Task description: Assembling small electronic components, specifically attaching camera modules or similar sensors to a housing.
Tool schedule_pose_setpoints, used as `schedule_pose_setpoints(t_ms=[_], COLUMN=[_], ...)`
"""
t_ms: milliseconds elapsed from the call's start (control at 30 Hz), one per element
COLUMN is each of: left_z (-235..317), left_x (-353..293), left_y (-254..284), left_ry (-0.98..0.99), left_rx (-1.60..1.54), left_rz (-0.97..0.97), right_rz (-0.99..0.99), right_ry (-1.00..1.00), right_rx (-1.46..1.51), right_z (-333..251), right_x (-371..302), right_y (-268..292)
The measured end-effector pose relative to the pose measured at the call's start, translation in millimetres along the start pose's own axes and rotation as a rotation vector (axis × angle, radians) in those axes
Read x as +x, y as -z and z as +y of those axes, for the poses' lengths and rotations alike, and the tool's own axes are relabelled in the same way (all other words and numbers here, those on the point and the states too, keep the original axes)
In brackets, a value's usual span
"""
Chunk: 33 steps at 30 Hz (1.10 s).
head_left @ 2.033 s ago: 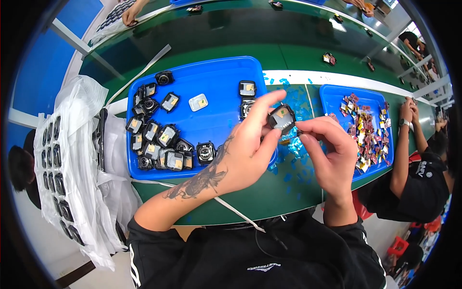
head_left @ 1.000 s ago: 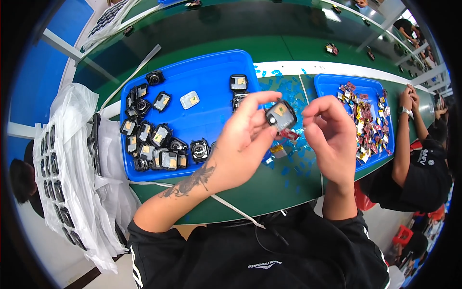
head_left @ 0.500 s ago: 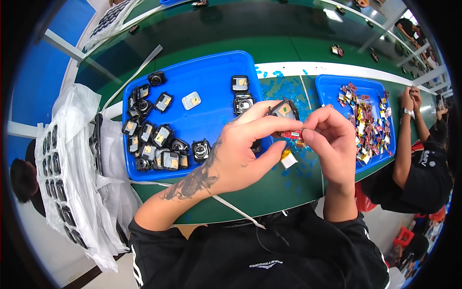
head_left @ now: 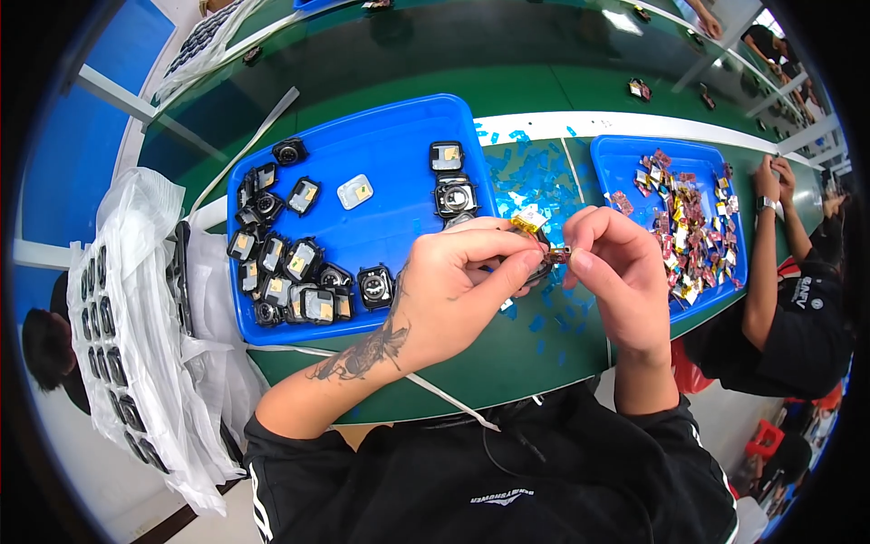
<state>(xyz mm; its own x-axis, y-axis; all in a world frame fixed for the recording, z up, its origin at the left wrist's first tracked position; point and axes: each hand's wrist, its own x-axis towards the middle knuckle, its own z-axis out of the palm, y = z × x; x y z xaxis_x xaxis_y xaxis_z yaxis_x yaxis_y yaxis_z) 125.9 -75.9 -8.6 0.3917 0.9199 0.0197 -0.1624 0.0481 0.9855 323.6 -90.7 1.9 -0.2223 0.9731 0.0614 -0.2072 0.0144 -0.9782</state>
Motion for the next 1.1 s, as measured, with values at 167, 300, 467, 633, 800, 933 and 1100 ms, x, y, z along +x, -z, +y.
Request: schedule_pose_setpoints(t_ms=[167,300,467,633,800,933,1100], left_z=[3,2,5,4,0,-1,1], left_x=[1,1,1,3,3,3,2], left_y=[-2,-2,2,4,4,3,1], left_ry=[-0.036,-0.103,-0.045,-0.058,-0.097,-0.084,-0.09], left_rx=[0.003,0.047,-0.037,-0.064,-0.074,-0.058,-0.079], left_rz=[0.053,0.066,-0.023,-0.053,-0.05,-0.058,-0.056], right_rz=[0.141,0.161,0.188,0.174,0.147,0.141,0.15], right_ry=[0.011,0.124,0.026,0.028,0.079,0.027,0.04], right_rx=[0.012,-0.174,-0.115,-0.172,-0.362,-0.277,-0.333], right_z=[-2,6,1,-2,-8,-5,-3], right_x=[-1,1,2,4,7,7,7], right_y=[-17,-18,-20,-17,-15,-18,-18])
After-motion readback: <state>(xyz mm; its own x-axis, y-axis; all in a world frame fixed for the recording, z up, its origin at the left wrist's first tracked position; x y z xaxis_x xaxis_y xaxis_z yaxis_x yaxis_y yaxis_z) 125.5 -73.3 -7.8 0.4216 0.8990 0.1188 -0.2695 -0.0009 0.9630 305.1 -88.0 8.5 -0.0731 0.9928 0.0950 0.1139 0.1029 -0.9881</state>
